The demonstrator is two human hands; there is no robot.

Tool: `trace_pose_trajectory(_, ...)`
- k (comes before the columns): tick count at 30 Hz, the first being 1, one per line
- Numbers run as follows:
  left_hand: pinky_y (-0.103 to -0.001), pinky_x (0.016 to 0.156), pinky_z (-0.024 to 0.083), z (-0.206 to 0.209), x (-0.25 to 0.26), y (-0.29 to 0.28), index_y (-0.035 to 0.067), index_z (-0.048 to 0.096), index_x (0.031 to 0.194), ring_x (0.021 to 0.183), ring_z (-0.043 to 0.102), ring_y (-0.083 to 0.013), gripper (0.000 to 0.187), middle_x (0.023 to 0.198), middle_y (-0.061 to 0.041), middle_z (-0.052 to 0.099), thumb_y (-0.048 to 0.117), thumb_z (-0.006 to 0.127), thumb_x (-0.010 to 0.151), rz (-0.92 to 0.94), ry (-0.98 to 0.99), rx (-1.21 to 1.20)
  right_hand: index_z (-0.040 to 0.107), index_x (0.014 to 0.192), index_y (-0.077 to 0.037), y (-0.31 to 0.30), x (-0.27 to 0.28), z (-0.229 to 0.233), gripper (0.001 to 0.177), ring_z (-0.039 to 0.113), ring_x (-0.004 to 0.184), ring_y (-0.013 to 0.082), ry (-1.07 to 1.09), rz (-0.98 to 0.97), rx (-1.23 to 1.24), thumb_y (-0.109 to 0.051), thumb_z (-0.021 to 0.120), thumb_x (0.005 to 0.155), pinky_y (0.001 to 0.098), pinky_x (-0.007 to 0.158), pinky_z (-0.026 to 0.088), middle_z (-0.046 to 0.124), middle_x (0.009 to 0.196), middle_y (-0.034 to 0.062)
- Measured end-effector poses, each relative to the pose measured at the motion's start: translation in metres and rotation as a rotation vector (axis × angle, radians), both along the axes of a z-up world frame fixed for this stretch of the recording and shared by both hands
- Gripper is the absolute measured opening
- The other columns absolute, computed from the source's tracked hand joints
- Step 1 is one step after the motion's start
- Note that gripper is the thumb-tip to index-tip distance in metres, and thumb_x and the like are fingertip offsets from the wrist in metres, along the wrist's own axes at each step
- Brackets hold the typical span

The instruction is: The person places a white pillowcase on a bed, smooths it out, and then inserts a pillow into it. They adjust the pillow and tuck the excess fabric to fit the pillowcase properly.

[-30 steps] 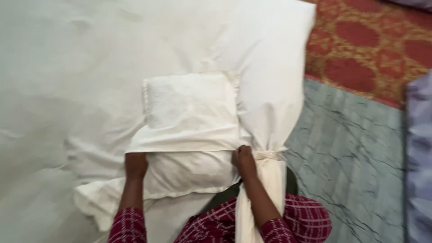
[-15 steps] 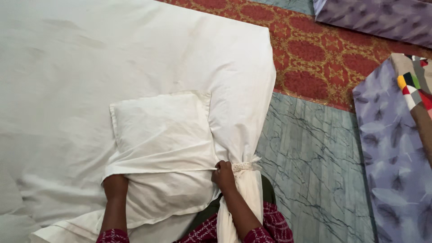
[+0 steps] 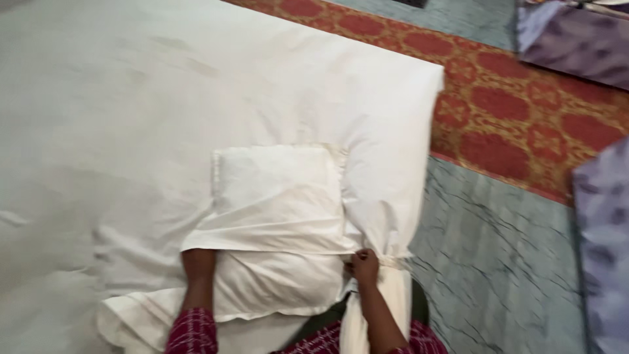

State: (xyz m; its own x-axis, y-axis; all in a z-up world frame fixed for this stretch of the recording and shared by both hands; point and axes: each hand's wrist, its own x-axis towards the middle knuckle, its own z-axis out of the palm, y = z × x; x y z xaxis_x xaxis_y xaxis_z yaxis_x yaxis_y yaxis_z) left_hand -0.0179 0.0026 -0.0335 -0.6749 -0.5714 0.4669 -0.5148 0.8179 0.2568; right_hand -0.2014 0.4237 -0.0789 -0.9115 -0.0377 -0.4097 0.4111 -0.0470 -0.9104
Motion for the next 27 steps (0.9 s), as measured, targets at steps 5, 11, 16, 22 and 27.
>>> trace_pose_trajectory(5,-0.050,0.101,0.049,0.000,0.009,0.009,0.004,0.066,0.127,0.119,0.062,-0.0424,0.037,0.130,-0.022,0.066,0.021,0.054,0.096,-0.046,-0.132,0.246,0.054,0.110,-0.003,-0.002,0.007,-0.004,0.026,0.071,0.067,0.0245,0.041,0.051,0.329,-0.005,0.068,0.089,0.0387,0.056,0.062,0.067,0.092,0.0155)
trace_pose_trajectory(11,-0.049,0.108,0.044,0.002,0.039,0.006,0.005,0.046,0.155,0.126,0.056,-0.0446,0.071,0.143,-0.027,0.055,-0.004,0.046,0.084,-0.248,-0.444,0.503,0.056,0.115,-0.003,0.001,0.003,-0.003,0.027,0.072,0.072,0.0264,-0.116,0.025,0.095,-0.003,0.064,0.089,0.0396,0.061,0.064,0.068,0.096,0.0137)
trace_pose_trajectory(16,-0.046,0.104,0.051,0.021,0.069,-0.005,0.013,0.069,0.132,0.122,0.065,-0.0357,0.041,0.132,-0.015,0.070,0.009,0.056,0.093,0.106,-0.461,0.686,0.056,0.120,0.003,0.007,-0.001,-0.008,0.031,0.070,0.074,0.0317,-0.306,-0.025,-0.144,-0.013,0.061,0.093,0.0437,0.063,0.065,0.063,0.100,0.0195)
trace_pose_trajectory(22,-0.046,0.085,0.052,0.012,0.056,-0.019,0.000,0.074,0.115,0.097,0.066,-0.0326,0.040,0.107,-0.016,0.074,0.035,0.070,0.097,0.422,0.198,0.951,0.054,0.121,0.010,0.009,-0.005,-0.011,0.057,0.070,0.078,0.0345,-0.418,-0.050,-0.196,-0.034,0.075,0.091,0.0426,0.068,0.065,0.060,0.108,0.0206)
trace_pose_trajectory(27,-0.057,0.074,0.034,0.000,0.034,-0.034,-0.010,0.065,0.117,0.095,0.042,-0.0413,0.076,0.120,-0.032,0.065,0.063,0.070,0.099,0.585,0.121,1.406,0.064,0.104,0.009,0.006,-0.003,-0.019,0.046,0.068,0.072,0.0291,-0.359,-0.001,-0.148,-0.029,0.082,0.086,0.0400,0.062,0.064,0.059,0.091,0.0118)
